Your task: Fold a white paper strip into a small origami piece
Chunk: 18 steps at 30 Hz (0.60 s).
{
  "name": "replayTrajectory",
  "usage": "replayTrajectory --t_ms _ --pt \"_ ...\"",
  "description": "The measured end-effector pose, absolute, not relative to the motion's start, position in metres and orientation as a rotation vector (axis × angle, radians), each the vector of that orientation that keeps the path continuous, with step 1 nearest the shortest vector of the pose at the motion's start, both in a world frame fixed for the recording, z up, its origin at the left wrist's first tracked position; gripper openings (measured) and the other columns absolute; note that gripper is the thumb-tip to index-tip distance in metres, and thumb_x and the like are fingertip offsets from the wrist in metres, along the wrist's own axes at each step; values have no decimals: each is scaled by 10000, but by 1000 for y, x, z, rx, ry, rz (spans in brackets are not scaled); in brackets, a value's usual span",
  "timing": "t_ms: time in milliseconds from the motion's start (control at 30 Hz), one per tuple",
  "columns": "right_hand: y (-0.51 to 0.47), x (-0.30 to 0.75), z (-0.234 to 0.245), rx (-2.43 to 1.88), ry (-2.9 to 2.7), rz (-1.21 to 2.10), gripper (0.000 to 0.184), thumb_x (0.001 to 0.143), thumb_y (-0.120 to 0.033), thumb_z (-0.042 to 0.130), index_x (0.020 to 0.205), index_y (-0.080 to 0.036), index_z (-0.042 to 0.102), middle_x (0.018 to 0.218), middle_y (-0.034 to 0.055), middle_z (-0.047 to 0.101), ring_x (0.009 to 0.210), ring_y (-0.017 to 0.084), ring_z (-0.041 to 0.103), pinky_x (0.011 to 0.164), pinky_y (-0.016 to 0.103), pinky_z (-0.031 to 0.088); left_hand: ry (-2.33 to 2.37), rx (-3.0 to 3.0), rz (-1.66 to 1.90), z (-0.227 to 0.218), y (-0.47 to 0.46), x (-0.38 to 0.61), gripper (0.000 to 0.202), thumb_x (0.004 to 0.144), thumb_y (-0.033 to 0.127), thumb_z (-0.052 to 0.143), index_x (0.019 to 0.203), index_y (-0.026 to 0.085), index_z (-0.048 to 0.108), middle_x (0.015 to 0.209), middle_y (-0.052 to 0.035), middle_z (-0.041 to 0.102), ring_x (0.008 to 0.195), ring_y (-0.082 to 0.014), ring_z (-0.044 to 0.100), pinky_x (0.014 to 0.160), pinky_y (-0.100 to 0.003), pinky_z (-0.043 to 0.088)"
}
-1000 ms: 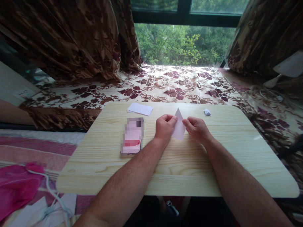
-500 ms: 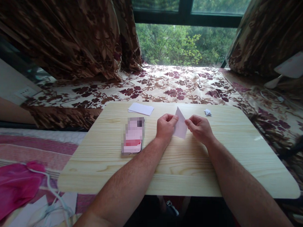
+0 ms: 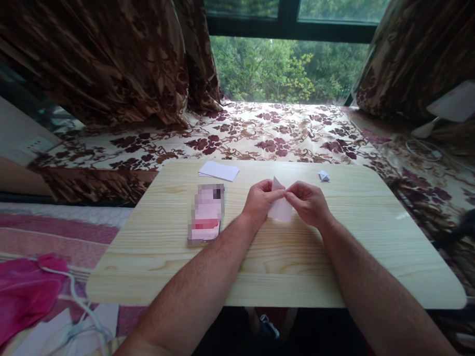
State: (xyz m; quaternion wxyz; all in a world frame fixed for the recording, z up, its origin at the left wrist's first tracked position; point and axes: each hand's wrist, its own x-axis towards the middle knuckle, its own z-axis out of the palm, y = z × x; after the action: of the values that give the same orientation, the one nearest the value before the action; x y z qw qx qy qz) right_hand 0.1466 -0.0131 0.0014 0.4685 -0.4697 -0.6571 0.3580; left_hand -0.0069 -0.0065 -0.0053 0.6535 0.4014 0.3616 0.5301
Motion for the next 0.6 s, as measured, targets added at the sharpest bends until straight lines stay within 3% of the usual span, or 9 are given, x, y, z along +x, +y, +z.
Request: replayTrajectory --t_ms 267,600 --pt "-15 146 2 -1154 -1638 883 152 797 -257 642 683 -181 578 566 -48 464 533 91 358 488 253 257 851 881 1163 -2 -9 -5 238 617 269 794 777 147 666 654 3 631 541 -123 554 515 -250 404" --pt "-19 146 13 -1181 -1708 800 130 766 -213 609 651 -184 557 549 -51 457 524 86 353 492 248 275 772 732 1246 -2 -11 0 190 600 204 787 710 146 643 626 27 604 558 -89 529 560 -228 395"
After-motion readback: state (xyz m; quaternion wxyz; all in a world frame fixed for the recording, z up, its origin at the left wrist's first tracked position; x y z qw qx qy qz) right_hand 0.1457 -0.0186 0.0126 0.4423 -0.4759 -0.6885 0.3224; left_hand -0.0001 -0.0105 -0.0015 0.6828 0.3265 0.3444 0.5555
